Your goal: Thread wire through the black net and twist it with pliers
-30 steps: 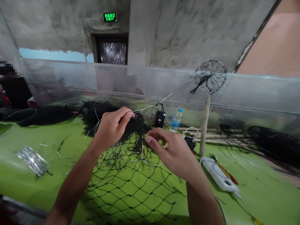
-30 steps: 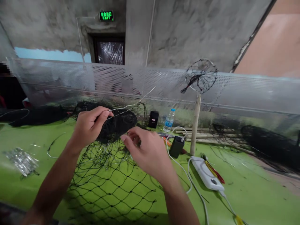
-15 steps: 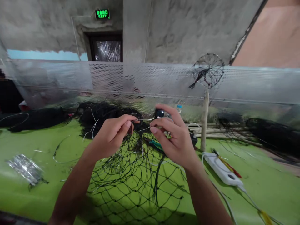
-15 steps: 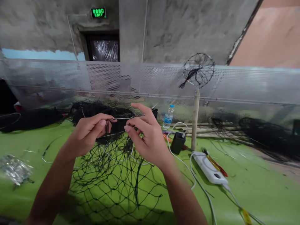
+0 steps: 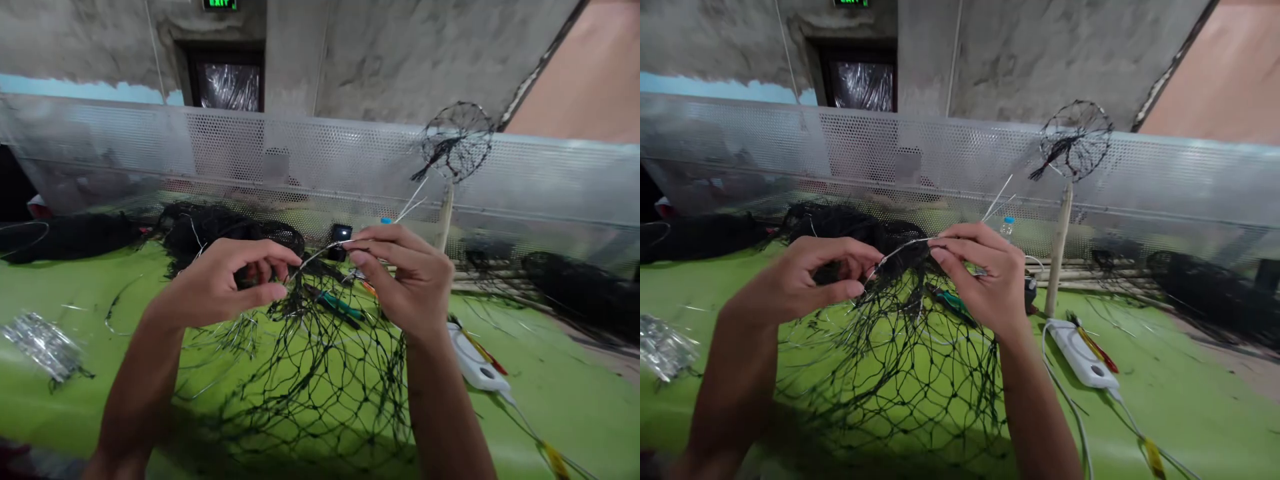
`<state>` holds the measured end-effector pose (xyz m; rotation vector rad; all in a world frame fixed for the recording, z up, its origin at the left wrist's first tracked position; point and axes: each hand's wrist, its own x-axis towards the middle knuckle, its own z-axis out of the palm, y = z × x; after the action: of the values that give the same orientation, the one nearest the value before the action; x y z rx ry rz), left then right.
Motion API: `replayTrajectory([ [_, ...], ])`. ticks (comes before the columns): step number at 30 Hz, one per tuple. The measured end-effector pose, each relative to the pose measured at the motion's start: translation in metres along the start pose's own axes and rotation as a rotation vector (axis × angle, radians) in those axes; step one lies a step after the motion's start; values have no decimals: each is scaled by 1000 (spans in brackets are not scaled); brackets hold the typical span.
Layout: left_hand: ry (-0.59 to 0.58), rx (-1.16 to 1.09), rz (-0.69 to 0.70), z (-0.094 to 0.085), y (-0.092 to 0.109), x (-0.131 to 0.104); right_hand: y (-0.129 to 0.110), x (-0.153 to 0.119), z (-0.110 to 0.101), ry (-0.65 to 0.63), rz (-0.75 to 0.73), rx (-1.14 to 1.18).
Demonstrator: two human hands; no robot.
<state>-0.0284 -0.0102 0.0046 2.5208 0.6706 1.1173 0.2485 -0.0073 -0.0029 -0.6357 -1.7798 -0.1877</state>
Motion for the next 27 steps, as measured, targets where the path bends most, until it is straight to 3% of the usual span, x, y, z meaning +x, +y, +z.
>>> replayTrajectory([
  [12, 114, 349, 109, 10, 8, -2, 7, 0, -9, -156, -59, 113],
  [18, 296, 509, 229, 14, 19, -6, 12, 2, -10, -218, -45, 208],
  [27, 327, 297, 171, 24, 32, -10, -4, -5, -9, -163, 20, 369],
])
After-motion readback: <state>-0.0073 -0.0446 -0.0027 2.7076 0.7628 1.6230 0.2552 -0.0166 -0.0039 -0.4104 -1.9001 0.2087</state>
